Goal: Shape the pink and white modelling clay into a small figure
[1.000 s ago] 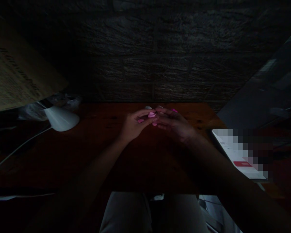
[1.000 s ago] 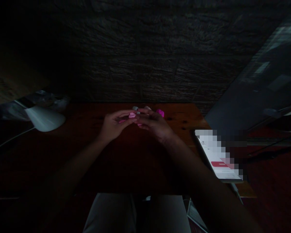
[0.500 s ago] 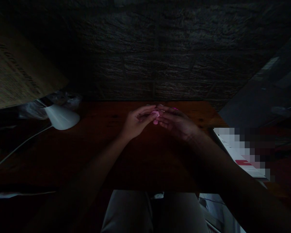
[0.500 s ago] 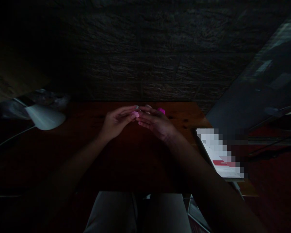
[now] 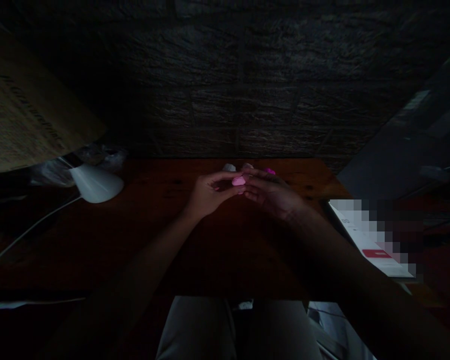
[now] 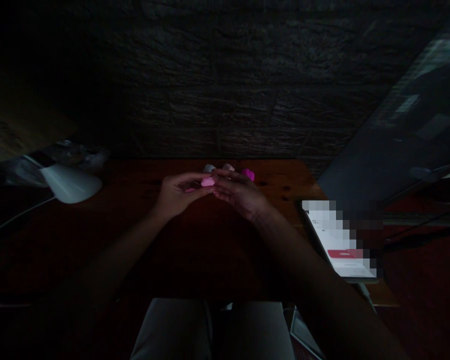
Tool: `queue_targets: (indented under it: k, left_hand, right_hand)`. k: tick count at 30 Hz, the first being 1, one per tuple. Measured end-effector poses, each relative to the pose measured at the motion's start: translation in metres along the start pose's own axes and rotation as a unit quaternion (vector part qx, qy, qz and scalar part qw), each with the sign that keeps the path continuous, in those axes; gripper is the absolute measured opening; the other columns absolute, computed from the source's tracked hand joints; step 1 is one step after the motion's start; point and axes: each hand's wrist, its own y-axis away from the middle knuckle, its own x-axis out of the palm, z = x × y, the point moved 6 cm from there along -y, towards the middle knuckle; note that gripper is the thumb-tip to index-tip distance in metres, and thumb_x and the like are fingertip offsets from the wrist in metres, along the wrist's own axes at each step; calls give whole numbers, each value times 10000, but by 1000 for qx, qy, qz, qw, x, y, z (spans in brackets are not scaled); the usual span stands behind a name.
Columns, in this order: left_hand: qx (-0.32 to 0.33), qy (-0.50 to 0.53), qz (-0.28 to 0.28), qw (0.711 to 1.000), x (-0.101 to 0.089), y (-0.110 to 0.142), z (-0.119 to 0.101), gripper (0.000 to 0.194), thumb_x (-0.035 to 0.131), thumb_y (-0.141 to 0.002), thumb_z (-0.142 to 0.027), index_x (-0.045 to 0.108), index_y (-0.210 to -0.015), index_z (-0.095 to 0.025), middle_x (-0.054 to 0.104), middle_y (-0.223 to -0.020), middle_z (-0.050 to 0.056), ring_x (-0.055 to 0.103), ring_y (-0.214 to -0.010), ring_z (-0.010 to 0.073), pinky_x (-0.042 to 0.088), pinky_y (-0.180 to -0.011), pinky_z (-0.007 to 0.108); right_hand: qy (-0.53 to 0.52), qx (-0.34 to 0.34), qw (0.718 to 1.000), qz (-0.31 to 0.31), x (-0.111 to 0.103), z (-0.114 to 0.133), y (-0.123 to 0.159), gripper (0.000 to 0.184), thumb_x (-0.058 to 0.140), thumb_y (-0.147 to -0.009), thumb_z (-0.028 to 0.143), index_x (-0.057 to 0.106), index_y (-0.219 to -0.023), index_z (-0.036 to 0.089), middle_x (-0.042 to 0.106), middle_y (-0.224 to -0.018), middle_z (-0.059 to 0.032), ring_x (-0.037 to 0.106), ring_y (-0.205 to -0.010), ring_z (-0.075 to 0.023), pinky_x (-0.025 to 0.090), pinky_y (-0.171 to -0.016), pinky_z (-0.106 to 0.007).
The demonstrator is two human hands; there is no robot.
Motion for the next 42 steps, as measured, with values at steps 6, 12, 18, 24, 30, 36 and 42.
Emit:
queue_targets:
  k: [6, 12, 18, 24, 30, 36, 42]
  left_hand:
    - [1, -41, -21, 999, -3, 2, -2, 287, 854, -771, -367, 819, -1019, -228, 827, -1055, 62, 773, -967, 219, 623, -806, 315]
    - [28, -90, -40, 995, -6, 4, -5, 165, 802, -824, -347, 822, -956, -250, 833, -1012, 31, 776, -888, 192, 621, -771, 296]
    - [19, -52, 8, 998, 1, 1, -3, 426, 834, -793, -357, 758, -1188, -217, 803, -1161, 84, 773, -927, 195, 614, -768, 282]
    - [-45, 1, -15, 999, -5, -5, 9, 386, 711, -909, -463, 740, -1163, -173, 815, -1016, 106, 767, -849, 187, 591, -693, 271]
    - [-156, 98, 86, 979, 9, -2, 19, 490, 629, -933, -618, 767, -1016, -155, 821, -973, 138, 765, -746, 183, 587, -632, 277]
    - [-174, 156, 100, 967, 13, -1, 16, 475, 753, -845, -598, 789, -1038, -165, 821, -1006, 131, 764, -777, 175, 594, -659, 263]
    - [-171, 148, 108, 968, 15, -1, 16, 437, 758, -845, -585, 789, -991, -174, 816, -989, 115, 764, -796, 182, 603, -694, 283]
  right_hand:
    - [19, -1, 1000, -11, 0, 1, 0, 266, 889, -765, 347, 769, -985, 258, 804, -991, -28, 729, -864, -152, 580, -840, -295]
    - [48, 6, 999, 7, 7, -2, 2, 313, 917, -723, 444, 788, -946, 266, 802, -982, -31, 723, -942, -173, 558, -914, -337]
    - [70, -47, 996, -9, 2, 10, 3, 315, 926, -681, 431, 816, -918, 255, 794, -1054, -37, 715, -956, -173, 558, -907, -325]
    - [102, -84, 990, -52, -9, 21, 3, 308, 926, -673, 422, 823, -917, 266, 796, -979, -30, 698, -895, -164, 545, -859, -313]
    - [160, -133, 978, -33, 5, 22, 5, 267, 881, -732, 452, 817, -901, 256, 776, -950, -25, 678, -842, -178, 542, -817, -349]
    - [167, -176, 970, -21, 8, 25, 7, 233, 887, -732, 435, 827, -902, 287, 762, -993, -12, 674, -929, -187, 539, -877, -361]
    - [151, -141, 978, -20, 6, 23, 7, 295, 883, -733, 472, 828, -947, 277, 753, -935, -14, 653, -810, -165, 526, -766, -326]
